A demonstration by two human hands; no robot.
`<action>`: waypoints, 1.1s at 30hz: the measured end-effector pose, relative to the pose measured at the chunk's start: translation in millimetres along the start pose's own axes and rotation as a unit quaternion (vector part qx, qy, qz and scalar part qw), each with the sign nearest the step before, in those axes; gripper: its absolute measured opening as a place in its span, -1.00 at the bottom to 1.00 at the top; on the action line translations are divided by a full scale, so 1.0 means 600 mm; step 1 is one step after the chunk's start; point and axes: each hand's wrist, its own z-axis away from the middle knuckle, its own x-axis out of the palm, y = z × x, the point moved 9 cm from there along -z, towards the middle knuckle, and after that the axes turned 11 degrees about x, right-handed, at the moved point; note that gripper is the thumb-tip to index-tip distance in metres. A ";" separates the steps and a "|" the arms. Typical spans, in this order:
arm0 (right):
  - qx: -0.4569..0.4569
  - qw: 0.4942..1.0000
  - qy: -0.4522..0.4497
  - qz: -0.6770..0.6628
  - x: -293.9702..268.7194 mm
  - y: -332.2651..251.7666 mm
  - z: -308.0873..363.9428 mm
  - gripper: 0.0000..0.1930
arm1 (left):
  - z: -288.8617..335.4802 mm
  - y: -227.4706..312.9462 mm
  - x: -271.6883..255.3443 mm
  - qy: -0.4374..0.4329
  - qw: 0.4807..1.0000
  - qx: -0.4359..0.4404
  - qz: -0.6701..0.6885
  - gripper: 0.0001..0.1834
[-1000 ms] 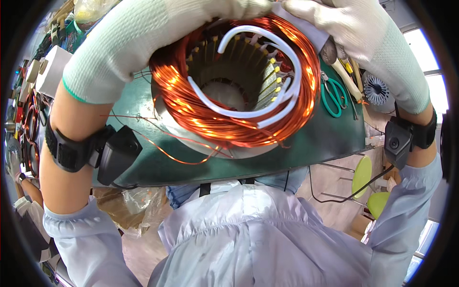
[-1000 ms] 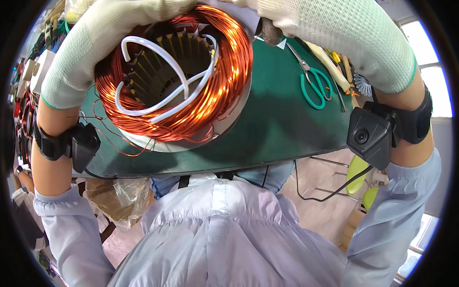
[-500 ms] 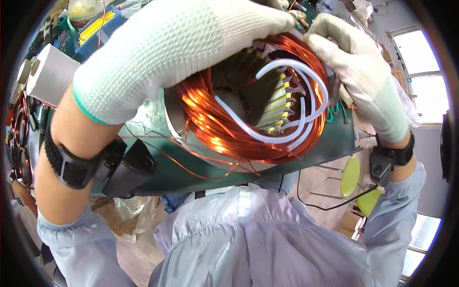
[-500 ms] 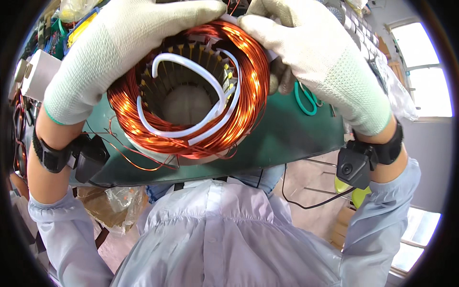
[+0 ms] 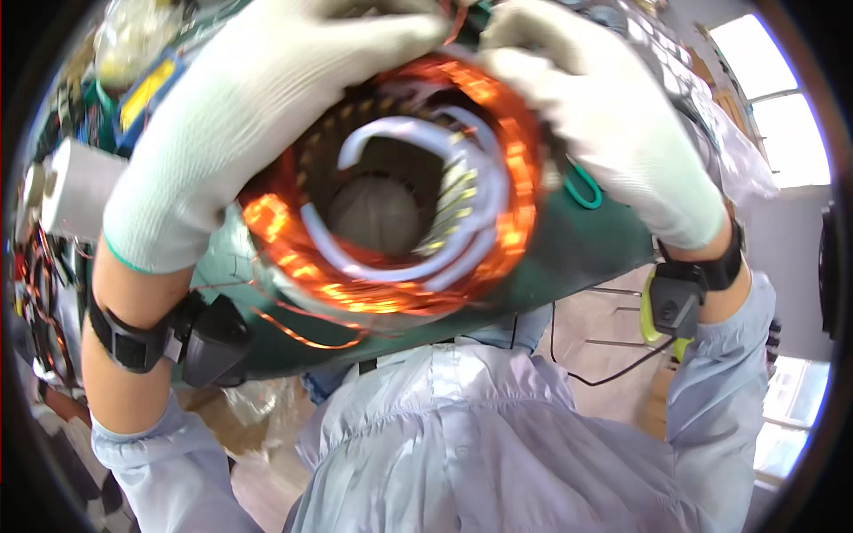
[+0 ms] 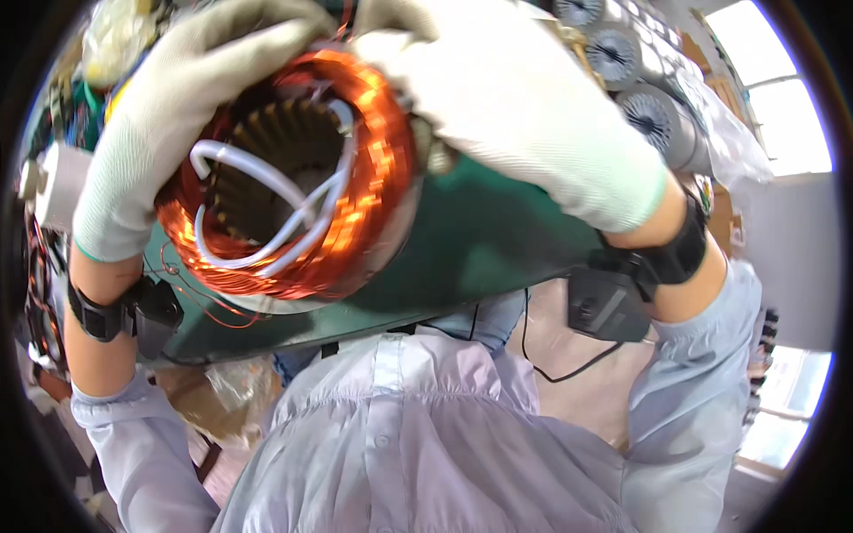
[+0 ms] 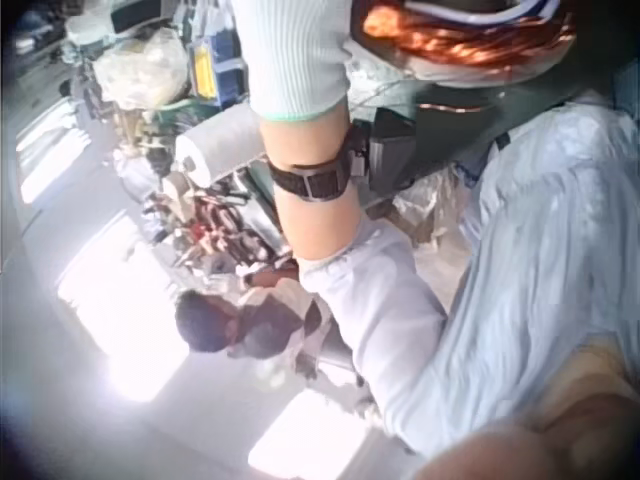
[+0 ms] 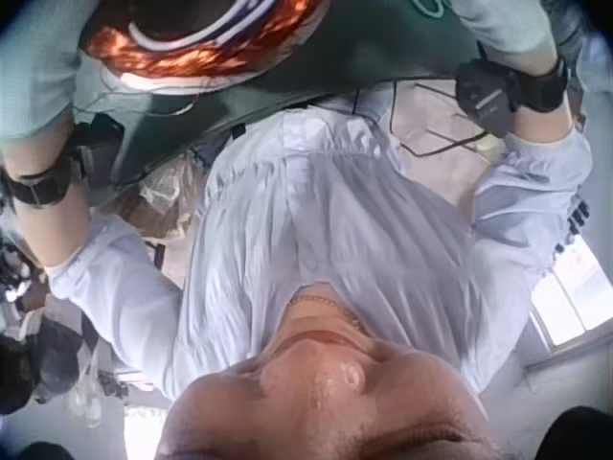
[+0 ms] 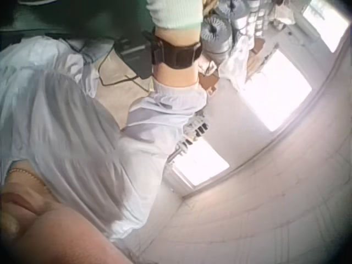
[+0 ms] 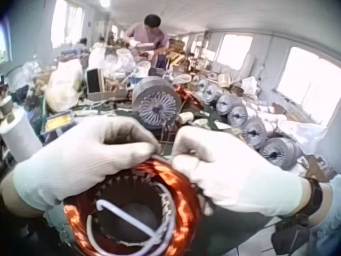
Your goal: Assembling and winding an electric motor stator, including inserting insulation paper and managing copper wires using tools.
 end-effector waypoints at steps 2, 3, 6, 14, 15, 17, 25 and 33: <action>-0.066 0.993 0.054 0.084 -0.013 0.023 -0.003 -0.71 | 0.002 0.002 0.012 -0.009 0.981 -0.126 0.150 -0.67; -0.076 0.995 0.040 0.049 -0.028 0.026 0.006 -0.69 | 0.005 -0.006 0.015 -0.010 0.981 -0.132 0.142 -0.66; -0.184 0.964 0.186 -0.059 -0.141 0.076 0.047 -0.63 | 0.016 0.006 0.013 0.032 0.978 -0.158 0.136 -0.69; -0.099 0.841 0.386 0.367 -0.139 0.436 0.055 -0.72 | -0.017 0.046 0.032 -0.032 0.971 -0.219 0.091 -0.66; -0.100 0.858 0.365 0.347 -0.128 0.430 0.054 -0.73 | -0.013 0.036 0.027 -0.041 0.977 -0.206 0.049 -0.63; -0.246 0.819 0.312 0.415 -0.122 0.387 0.062 -0.71 | 0.008 0.043 0.013 0.006 0.971 -0.225 0.078 -0.60; 0.041 0.786 0.416 0.455 -0.269 0.469 -0.019 -0.50 | 0.013 0.010 0.015 0.036 0.963 -0.242 0.109 -0.60; -0.308 0.825 0.290 0.373 -0.093 0.187 -0.110 -0.80 | 0.007 0.023 0.010 0.036 0.967 -0.241 0.071 -0.60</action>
